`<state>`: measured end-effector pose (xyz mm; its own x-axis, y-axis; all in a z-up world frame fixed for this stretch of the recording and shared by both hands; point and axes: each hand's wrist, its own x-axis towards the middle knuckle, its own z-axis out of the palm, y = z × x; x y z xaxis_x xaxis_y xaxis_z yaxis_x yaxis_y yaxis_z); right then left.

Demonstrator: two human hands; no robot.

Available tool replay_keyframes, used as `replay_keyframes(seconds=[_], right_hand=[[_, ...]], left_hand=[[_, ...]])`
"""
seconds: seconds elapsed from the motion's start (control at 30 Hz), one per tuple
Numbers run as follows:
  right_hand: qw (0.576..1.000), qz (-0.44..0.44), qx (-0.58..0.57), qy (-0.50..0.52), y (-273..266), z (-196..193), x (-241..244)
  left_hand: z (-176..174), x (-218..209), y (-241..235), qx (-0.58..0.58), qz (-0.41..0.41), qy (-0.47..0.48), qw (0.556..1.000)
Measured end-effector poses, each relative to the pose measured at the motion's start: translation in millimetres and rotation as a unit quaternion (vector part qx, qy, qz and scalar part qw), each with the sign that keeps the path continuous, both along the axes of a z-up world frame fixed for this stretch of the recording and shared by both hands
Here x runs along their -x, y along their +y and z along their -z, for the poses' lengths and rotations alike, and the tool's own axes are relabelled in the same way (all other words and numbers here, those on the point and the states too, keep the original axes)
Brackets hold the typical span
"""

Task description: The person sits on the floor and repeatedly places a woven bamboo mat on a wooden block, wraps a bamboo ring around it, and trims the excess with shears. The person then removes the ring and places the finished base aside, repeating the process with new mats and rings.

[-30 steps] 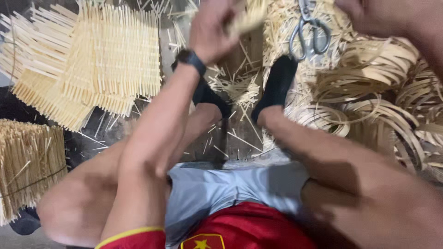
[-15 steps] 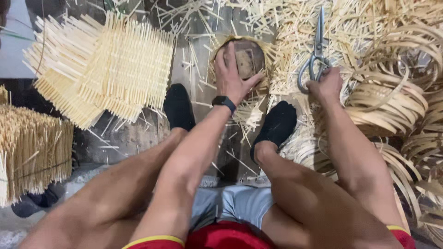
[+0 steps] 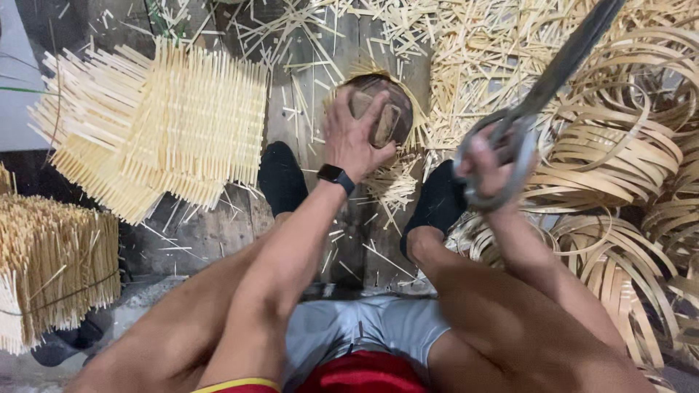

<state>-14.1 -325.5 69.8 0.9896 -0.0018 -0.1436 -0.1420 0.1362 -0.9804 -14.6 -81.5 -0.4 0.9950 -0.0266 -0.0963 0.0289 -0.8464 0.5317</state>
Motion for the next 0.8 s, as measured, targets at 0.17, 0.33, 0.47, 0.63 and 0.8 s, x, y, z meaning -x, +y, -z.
replay_keyframes(seconds=[0.17,0.33,0.47,0.63,0.8], right_hand=[[0.855,-0.218,0.199,0.426,20,12,-8],[0.884,-0.259,0.288,0.264,-21,35,-7],[0.783,-0.283,0.546,0.092,-41,56,-16],[0.65,-0.293,0.698,-0.071,-40,88,-27],[0.637,-0.347,0.689,0.0,-50,92,-47]], left_hand=[[-2,4,-8,0.028,-0.045,0.013,0.999],[-8,7,-3,0.029,0.045,0.01,0.999],[-6,11,-19,0.132,-0.11,-0.064,0.983],[7,17,-27,0.099,-0.084,-0.021,0.991],[7,11,-15,0.11,-0.042,-0.023,0.993]])
